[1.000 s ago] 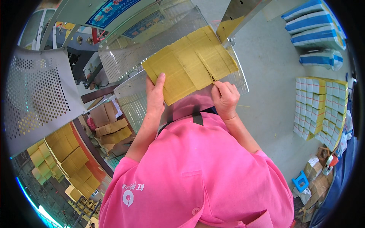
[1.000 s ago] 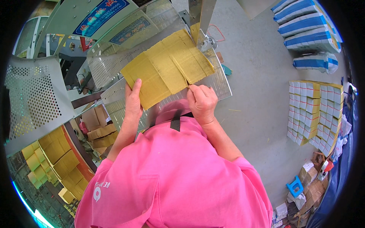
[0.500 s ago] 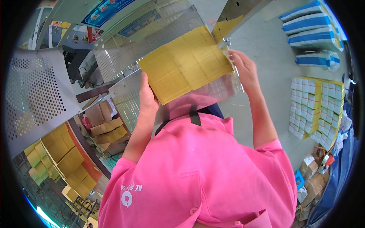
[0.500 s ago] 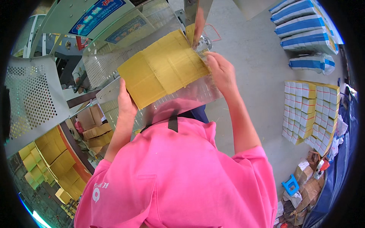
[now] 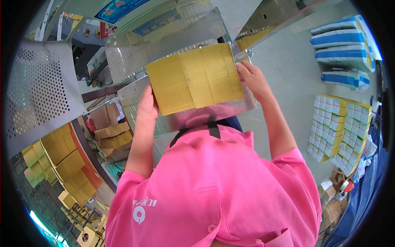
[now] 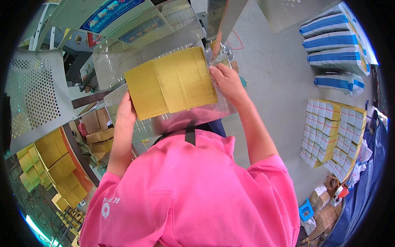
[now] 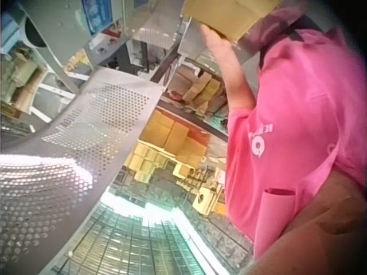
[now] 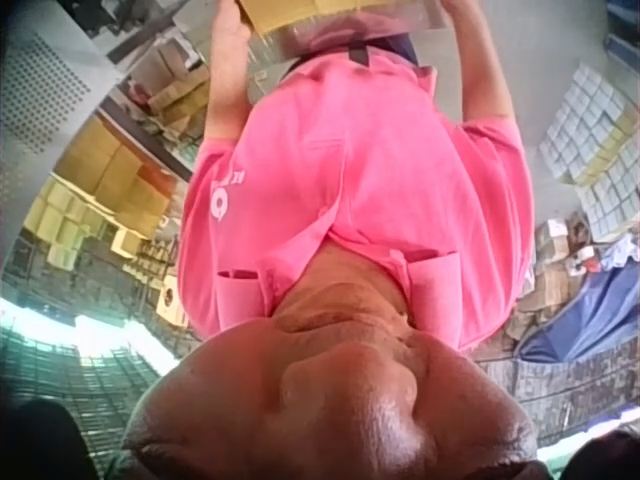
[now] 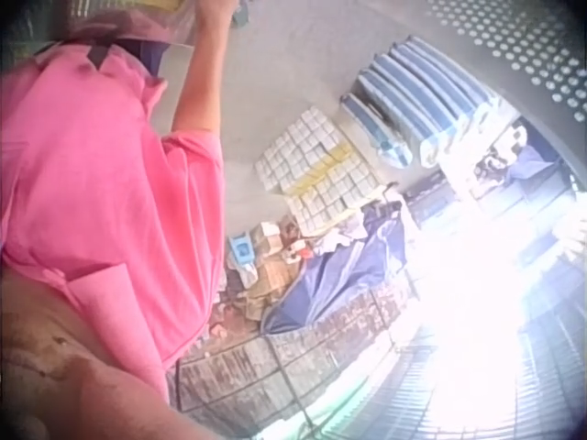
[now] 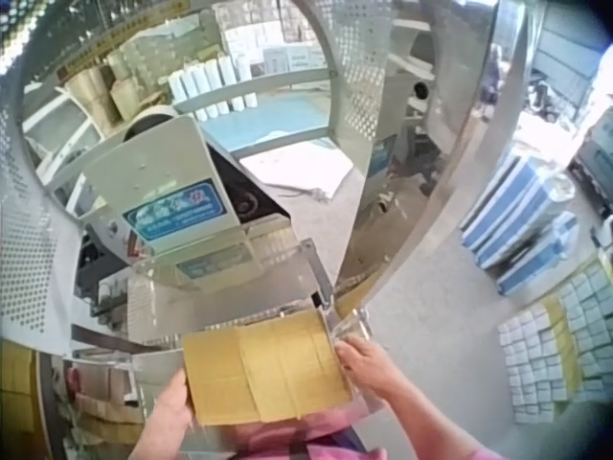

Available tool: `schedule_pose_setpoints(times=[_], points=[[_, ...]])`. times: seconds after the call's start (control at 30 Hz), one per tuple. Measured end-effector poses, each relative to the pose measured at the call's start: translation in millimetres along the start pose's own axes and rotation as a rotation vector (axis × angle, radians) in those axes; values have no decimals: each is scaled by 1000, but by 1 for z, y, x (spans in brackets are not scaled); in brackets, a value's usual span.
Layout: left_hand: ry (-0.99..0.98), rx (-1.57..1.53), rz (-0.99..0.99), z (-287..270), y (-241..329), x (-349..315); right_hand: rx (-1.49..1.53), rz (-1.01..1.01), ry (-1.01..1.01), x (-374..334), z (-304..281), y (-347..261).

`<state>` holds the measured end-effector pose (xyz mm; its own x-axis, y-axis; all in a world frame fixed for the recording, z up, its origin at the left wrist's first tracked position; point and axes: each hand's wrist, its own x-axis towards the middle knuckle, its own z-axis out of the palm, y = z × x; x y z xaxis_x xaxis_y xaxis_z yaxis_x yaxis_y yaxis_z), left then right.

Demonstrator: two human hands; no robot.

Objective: Bundling stacks of yellow paper with rubber bands, moving them to a storage area, and weighing smaller stacks on a digital scale.

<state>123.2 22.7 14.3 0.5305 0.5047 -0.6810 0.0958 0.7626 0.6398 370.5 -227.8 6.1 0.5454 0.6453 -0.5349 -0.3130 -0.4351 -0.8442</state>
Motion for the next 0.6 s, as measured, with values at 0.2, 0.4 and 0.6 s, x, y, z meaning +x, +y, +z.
schedule_pose_setpoints(times=[0.2,0.4,0.6], points=[[48,215,35,5,-2,10,-23,-146,29,-5,31,0],[13,-47,264,14,-1,-18,222,-164,-37,-28,40,-30],[103,412,633,-26,-46,-34,379,-417,-48,-25,48,1]])
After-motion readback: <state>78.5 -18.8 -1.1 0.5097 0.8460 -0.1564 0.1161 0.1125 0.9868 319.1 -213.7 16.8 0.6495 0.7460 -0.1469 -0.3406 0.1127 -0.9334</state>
